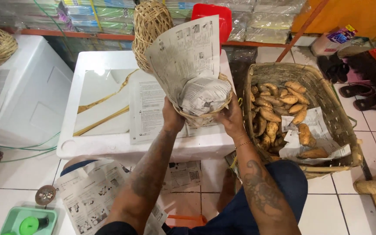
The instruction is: Weighing sweet potatoes on a scale and wrapping them in newspaper before placing them into a woven basket for sale or transport.
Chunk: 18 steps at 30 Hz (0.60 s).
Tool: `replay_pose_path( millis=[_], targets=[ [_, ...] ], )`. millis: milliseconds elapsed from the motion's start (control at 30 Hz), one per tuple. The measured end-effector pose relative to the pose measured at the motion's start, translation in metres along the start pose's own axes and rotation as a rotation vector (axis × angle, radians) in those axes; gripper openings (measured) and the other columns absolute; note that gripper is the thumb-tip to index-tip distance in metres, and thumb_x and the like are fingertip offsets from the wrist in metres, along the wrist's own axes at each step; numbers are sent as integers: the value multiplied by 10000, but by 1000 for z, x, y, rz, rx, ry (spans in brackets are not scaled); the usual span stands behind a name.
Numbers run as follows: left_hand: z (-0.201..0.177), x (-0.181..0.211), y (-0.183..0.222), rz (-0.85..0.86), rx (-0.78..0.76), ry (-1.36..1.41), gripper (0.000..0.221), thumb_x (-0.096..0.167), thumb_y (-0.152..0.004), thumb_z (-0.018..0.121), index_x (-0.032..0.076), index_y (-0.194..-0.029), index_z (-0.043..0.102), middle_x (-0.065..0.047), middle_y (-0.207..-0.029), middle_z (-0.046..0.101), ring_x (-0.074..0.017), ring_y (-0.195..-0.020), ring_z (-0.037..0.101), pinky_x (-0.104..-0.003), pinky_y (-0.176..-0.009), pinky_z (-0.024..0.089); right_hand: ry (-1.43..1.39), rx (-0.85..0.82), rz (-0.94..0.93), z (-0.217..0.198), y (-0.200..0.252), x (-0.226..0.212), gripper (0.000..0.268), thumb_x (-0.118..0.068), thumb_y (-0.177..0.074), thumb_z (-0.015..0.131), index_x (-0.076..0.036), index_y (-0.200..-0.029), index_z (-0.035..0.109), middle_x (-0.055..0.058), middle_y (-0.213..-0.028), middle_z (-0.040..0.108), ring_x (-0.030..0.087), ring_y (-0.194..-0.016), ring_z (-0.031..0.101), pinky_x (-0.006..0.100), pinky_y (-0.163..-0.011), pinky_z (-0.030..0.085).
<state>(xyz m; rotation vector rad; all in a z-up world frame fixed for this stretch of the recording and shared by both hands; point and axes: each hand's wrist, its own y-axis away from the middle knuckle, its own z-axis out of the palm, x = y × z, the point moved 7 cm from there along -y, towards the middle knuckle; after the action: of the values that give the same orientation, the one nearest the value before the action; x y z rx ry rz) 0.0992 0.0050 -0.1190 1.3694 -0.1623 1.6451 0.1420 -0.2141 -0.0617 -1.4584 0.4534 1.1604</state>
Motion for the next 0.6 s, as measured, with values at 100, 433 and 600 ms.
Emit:
replay_pose_path(
  millis=[100, 433, 600],
  targets=[
    [23, -24, 3, 112, -70, 216, 448, 474, -975, 532, 193, -1284, 694, -100, -1285, 702, -223, -1242, 637, -409, -1148, 417, 72, 82, 85, -8, 7, -6, 735, -203, -869, 801, -81, -1508, 458, 98, -1405, 556, 199, -1315, 499, 465, -1126, 445],
    [21, -42, 110, 559, -95, 47, 407, 215, -1030, 551, 92, -1415, 501, -155, -1362, 538, -305, -1278, 545, -494, -1120, 401, -576, 625, 397, -24, 12, 31, 471, -555, -992, 582, -167, -1232, 695, 68, -1203, 740, 202, -1029, 733, 384, -918, 613],
    [-4, -12, 91, 512, 118, -263, 316, 335, -1013, 558, 168, -1280, 581, -53, -979, 720, -242, -988, 704, -424, -955, 485, -521, 561, 330, -44, 7, 72, 567, -612, -987, 579, -190, -1359, 648, 74, -1371, 666, 197, -1211, 667, 422, -1108, 500]
  ],
)
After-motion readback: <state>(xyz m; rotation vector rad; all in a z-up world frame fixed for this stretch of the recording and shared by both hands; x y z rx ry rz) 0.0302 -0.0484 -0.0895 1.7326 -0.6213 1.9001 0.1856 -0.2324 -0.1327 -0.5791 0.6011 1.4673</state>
